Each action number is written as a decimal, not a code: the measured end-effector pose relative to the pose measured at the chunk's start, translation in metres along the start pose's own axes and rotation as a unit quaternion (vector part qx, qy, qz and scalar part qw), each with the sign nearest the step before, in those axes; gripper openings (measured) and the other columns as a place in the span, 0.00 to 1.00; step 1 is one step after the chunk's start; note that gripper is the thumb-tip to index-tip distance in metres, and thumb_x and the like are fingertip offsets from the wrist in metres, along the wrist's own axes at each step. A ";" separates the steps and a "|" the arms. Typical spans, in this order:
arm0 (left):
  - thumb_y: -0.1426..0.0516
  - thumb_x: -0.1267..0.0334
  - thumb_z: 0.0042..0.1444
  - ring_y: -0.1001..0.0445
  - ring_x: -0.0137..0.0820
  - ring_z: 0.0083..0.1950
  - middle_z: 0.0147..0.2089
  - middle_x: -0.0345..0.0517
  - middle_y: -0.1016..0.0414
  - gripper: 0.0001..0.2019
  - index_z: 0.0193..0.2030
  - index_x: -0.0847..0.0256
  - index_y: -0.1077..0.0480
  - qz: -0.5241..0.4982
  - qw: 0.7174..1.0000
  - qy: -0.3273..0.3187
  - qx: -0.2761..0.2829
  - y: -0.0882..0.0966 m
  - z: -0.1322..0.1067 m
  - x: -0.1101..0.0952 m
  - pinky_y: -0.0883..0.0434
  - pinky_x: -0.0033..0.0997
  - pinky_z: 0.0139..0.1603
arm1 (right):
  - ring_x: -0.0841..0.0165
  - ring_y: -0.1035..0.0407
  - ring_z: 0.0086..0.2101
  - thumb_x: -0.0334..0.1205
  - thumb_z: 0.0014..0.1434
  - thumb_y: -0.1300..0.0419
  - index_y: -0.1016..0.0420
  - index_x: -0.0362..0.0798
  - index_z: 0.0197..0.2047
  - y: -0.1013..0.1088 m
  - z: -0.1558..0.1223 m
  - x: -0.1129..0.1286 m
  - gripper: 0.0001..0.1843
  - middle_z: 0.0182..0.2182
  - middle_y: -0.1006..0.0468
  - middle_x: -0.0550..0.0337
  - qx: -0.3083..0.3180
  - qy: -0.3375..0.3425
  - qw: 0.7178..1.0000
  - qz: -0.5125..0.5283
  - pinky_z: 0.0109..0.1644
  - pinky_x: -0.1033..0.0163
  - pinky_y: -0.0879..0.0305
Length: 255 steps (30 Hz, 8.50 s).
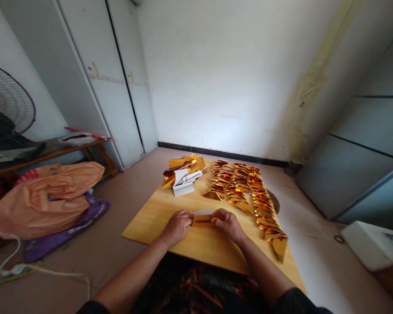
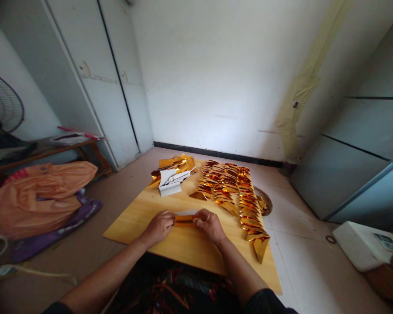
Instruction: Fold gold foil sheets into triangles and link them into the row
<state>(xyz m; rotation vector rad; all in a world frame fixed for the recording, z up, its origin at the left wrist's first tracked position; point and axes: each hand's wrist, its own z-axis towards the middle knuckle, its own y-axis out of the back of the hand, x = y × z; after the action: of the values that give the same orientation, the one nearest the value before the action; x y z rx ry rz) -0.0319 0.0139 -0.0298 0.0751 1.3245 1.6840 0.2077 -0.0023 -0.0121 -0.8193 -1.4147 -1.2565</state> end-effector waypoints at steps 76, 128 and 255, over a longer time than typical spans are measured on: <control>0.50 0.55 0.61 0.33 0.38 0.46 0.42 0.47 0.25 0.16 0.32 0.58 0.24 0.211 0.966 0.132 0.068 0.009 0.018 -0.041 0.37 0.38 0.44 | 0.69 0.34 0.39 0.36 0.60 0.50 0.34 0.50 0.37 -0.040 0.018 0.001 0.05 0.38 0.30 0.58 -0.126 -0.009 0.857 -0.499 0.35 0.67 0.42; 0.44 0.55 0.53 0.40 0.42 0.61 0.64 0.43 0.39 0.20 0.54 0.45 0.31 0.194 0.959 0.189 0.079 0.007 -0.006 -0.031 0.43 0.47 0.56 | 0.60 0.38 0.54 0.27 0.41 0.44 0.31 0.44 0.51 -0.015 -0.002 -0.013 0.30 0.55 0.33 0.47 -0.147 -0.039 0.914 -0.375 0.59 0.57 0.42; 0.45 0.63 0.58 0.30 0.35 0.47 0.45 0.45 0.24 0.10 0.42 0.53 0.23 0.027 0.998 -0.047 0.040 -0.026 0.034 -0.031 0.35 0.39 0.51 | 0.65 0.33 0.43 0.39 0.58 0.44 0.26 0.51 0.43 0.022 -0.047 -0.005 0.10 0.42 0.23 0.57 -0.032 0.129 0.911 -0.389 0.49 0.60 0.41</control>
<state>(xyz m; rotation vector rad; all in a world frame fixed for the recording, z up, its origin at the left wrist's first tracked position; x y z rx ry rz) 0.0205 0.0157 -0.0210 0.2362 1.3296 1.6527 0.2415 -0.0420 -0.0144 -0.0797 -1.5328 -1.9342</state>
